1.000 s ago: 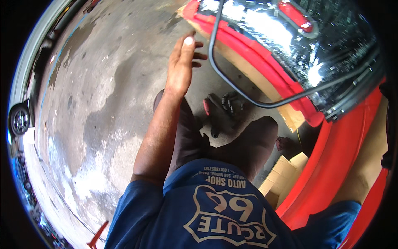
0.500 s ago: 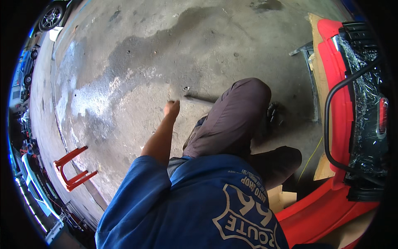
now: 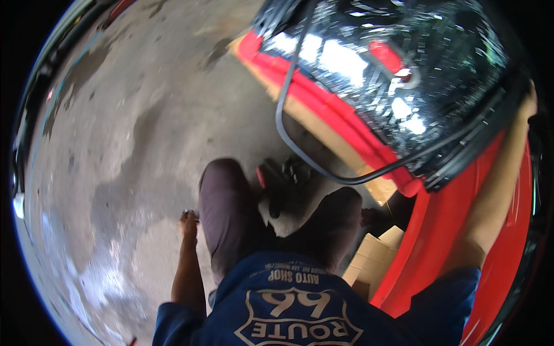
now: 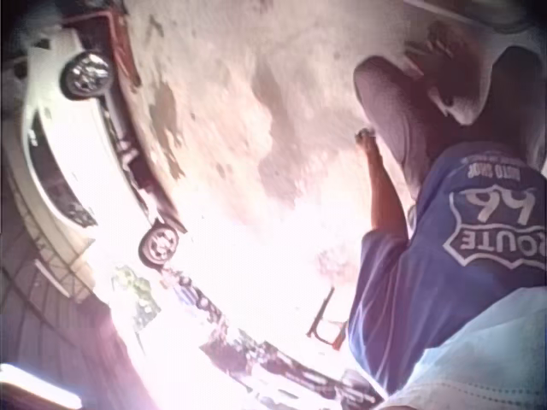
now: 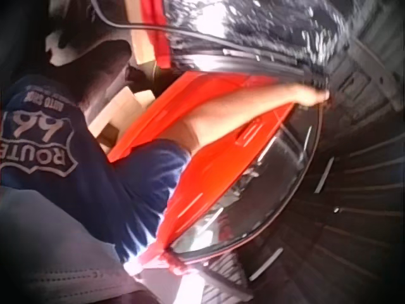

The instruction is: The person bends a black rubber weatherstrip using a rubber mallet and then fits it into the channel of a car window frame resting on a red car hood. The person repeatedly hammers and presses the strip to shape and seat it along the frame edges.

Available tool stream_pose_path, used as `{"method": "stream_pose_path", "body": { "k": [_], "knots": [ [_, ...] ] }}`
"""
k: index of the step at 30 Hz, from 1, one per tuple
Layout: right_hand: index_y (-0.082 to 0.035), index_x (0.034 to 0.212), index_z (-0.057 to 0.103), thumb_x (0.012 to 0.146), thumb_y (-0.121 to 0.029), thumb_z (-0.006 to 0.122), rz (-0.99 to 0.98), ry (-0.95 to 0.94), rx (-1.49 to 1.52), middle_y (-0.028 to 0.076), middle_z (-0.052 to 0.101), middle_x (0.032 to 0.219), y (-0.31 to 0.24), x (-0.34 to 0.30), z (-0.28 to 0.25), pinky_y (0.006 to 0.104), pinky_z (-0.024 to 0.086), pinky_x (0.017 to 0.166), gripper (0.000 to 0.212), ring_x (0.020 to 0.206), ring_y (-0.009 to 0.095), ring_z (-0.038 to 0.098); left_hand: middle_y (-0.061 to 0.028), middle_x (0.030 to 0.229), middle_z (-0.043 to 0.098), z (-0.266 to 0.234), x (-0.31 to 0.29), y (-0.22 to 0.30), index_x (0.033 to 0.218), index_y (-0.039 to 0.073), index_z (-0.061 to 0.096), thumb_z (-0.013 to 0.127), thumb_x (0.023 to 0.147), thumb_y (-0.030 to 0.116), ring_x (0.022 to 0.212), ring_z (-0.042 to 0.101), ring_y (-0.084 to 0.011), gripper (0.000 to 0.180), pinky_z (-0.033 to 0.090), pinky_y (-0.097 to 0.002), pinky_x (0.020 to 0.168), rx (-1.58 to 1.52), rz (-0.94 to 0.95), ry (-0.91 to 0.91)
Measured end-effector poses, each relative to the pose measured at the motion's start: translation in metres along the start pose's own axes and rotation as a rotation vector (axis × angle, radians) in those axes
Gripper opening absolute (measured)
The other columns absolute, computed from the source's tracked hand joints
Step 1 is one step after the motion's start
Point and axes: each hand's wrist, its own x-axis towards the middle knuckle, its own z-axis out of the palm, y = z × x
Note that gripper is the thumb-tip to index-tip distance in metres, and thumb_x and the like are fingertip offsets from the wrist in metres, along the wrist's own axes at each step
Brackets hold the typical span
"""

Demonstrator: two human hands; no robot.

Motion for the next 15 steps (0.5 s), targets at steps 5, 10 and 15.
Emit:
{"method": "stream_pose_path", "body": {
  "k": [5,10,15],
  "knots": [
    [0.001,0.13,0.069,0.091,-0.041,0.078,-0.042,-0.184,-0.031,0.008,0.07,0.126,-0.019,-0.072,0.014,0.029,0.043,0.106,0.058,0.114,0.016,0.063,-0.012,0.116,0.068,0.033,-0.075,0.227,0.128,-0.001,0.063,0.061,0.103,0.034,0.102,0.063,-0.0192,0.043,0.05,-0.0322,0.086,-0.158,0.793,-0.052],
    [0.005,0.129,0.057,0.082,-0.03,0.088,-0.096,-0.302,-0.168,0.012,0.07,0.107,-0.038,-0.109,0.023,0.0287,0.055,0.084,0.066,0.091,0.017,0.068,-0.0119,0.135,0.057,0.106,-0.195,0.354,0.142,0.006,0.05,0.073,0.095,0.025,0.119,0.056,-0.0236,0.056,0.045,-0.0397,0.099,-0.241,1.145,-0.261],
    [0.003,0.13,0.055,0.083,-0.02,0.085,-0.095,-0.266,-0.061,0.01,0.068,0.106,-0.036,-0.111,0.027,0.0293,0.054,0.083,0.061,0.091,0.016,0.067,-0.0129,0.12,0.056,0.173,-0.225,0.372,0.136,0.0,0.05,0.064,0.098,0.009,0.107,0.057,-0.0209,0.042,0.047,-0.0338,0.094,-0.326,1.084,-0.26]
  ]
}}
